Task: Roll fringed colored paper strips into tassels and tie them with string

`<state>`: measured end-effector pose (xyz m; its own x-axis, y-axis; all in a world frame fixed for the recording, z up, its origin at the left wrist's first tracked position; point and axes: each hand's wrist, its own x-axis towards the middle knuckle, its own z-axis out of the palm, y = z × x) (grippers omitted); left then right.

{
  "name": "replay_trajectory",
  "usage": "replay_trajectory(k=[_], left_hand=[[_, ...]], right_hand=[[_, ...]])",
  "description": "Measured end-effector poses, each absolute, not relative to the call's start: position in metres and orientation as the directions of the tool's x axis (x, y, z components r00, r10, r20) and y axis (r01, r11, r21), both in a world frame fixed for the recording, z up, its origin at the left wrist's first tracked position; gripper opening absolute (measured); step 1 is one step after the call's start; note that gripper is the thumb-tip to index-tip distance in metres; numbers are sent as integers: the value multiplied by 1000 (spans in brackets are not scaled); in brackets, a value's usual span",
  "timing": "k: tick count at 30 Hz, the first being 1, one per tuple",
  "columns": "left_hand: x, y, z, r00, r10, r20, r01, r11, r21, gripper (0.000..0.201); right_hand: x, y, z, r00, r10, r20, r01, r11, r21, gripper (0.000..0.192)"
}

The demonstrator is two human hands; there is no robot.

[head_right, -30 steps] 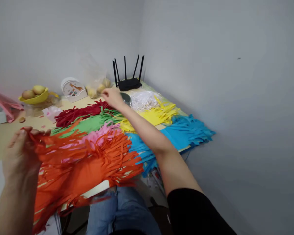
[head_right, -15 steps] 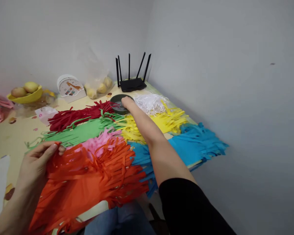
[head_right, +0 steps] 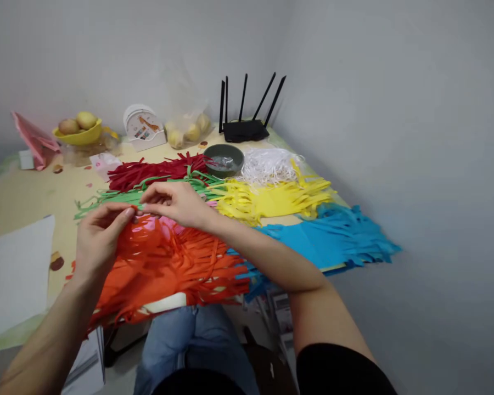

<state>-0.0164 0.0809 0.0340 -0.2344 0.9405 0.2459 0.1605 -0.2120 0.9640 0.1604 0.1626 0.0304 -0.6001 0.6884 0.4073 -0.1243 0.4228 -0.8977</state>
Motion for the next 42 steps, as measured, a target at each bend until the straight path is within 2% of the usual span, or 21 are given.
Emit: replay_trajectory(k=[4,7,10,21,27,29,33,35,39,42], left_hand=[[-14,54,40,-235,903,358,244,-302,922,16],[-16,35,43,-242,891,384,274,-316,908,14],[-18,20,45,-253,890,379,273,-310,911,17],[-26,-16,47,-262,861,436,377,-324,868,17],[-28,-28,50,-155,800,580,653,-357,667,10],[-30,-29,48,-179,807,563,620,-351,701,9],[-36,-32,40,-235,862,449,369,-348,862,16],[-36,-34,35,-261,851,456,365,-351,863,13],[-34,-39,28,-337,762,553,498,-355,792,8],[-33,-39,27,-341,804,487,378,-357,854,14]], right_hand=[[152,127,30,-628,696,348,-238,255,-937,19],[148,114,30,-645,703,299,-296,130,-946,27],[143,99,32,-648,699,302,-359,70,-931,35],[131,65,40,-655,686,317,-324,124,-938,35],[126,55,38,-605,711,358,-326,189,-926,30],[125,54,36,-593,722,357,-313,202,-928,28],[121,53,32,-598,733,323,-279,187,-942,32],[118,51,30,-621,722,306,-275,165,-947,37],[115,46,29,-642,706,297,-269,155,-951,39],[113,44,30,-603,731,319,-264,194,-945,38]])
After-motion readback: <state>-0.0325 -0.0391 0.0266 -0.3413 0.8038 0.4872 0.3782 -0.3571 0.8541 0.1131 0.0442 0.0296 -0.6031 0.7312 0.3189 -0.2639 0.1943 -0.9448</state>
